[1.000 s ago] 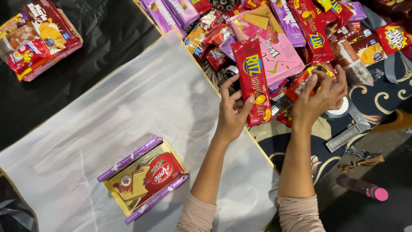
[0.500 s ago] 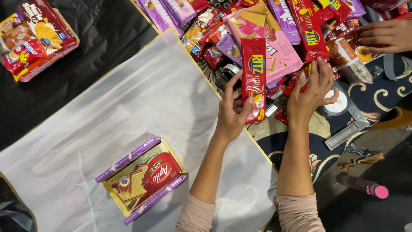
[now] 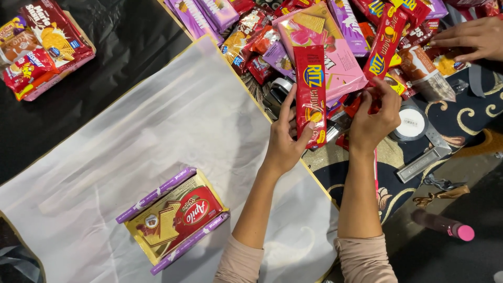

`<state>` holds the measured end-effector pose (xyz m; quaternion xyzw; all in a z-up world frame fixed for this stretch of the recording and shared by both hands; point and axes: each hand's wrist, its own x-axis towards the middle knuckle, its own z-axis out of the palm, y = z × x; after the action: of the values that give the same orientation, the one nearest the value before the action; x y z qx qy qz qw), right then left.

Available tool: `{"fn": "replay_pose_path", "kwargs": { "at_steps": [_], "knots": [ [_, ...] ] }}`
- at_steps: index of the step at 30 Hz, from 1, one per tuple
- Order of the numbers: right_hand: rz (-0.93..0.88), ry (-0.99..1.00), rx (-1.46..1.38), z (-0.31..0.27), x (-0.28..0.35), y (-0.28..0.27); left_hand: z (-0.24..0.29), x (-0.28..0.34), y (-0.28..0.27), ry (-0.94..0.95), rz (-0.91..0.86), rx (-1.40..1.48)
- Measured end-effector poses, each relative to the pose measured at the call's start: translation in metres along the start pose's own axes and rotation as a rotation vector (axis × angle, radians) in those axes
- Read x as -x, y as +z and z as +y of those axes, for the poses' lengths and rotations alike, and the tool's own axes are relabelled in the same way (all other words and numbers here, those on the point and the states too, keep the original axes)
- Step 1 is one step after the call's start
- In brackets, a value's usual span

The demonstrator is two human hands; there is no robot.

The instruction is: Picking various snack packages from a pile and arranging them in an organized layout on a white sheet for bundling.

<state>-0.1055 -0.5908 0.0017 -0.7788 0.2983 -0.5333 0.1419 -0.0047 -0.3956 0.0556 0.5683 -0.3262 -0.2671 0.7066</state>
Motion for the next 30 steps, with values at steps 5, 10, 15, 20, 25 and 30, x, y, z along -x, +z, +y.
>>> {"fn": "replay_pose_path", "kwargs": {
  "at_steps": [5,10,15,20,25,30],
  "knots": [
    [0.027,-0.014,0.035,-0.009,-0.006,-0.004,-0.003,-0.001,0.001,0.007,0.007,0.002],
    [0.174,0.093,0.071,-0.045,-0.011,-0.006,0.01,-0.003,0.001,-0.054,0.001,0.034],
    [0.125,0.157,0.073,-0.039,-0.007,-0.006,0.009,-0.002,0.0,-0.074,0.019,0.002],
    [0.08,0.353,-0.024,-0.009,0.006,-0.003,0.005,-0.003,-0.002,-0.103,-0.025,-0.069],
    [0.048,0.378,-0.04,-0.029,-0.003,-0.01,0.004,-0.003,-0.002,-0.117,-0.034,-0.041],
    [0.096,0.273,-0.192,-0.055,-0.015,-0.013,0.006,-0.003,0.0,-0.091,-0.028,-0.072]
  ]
}}
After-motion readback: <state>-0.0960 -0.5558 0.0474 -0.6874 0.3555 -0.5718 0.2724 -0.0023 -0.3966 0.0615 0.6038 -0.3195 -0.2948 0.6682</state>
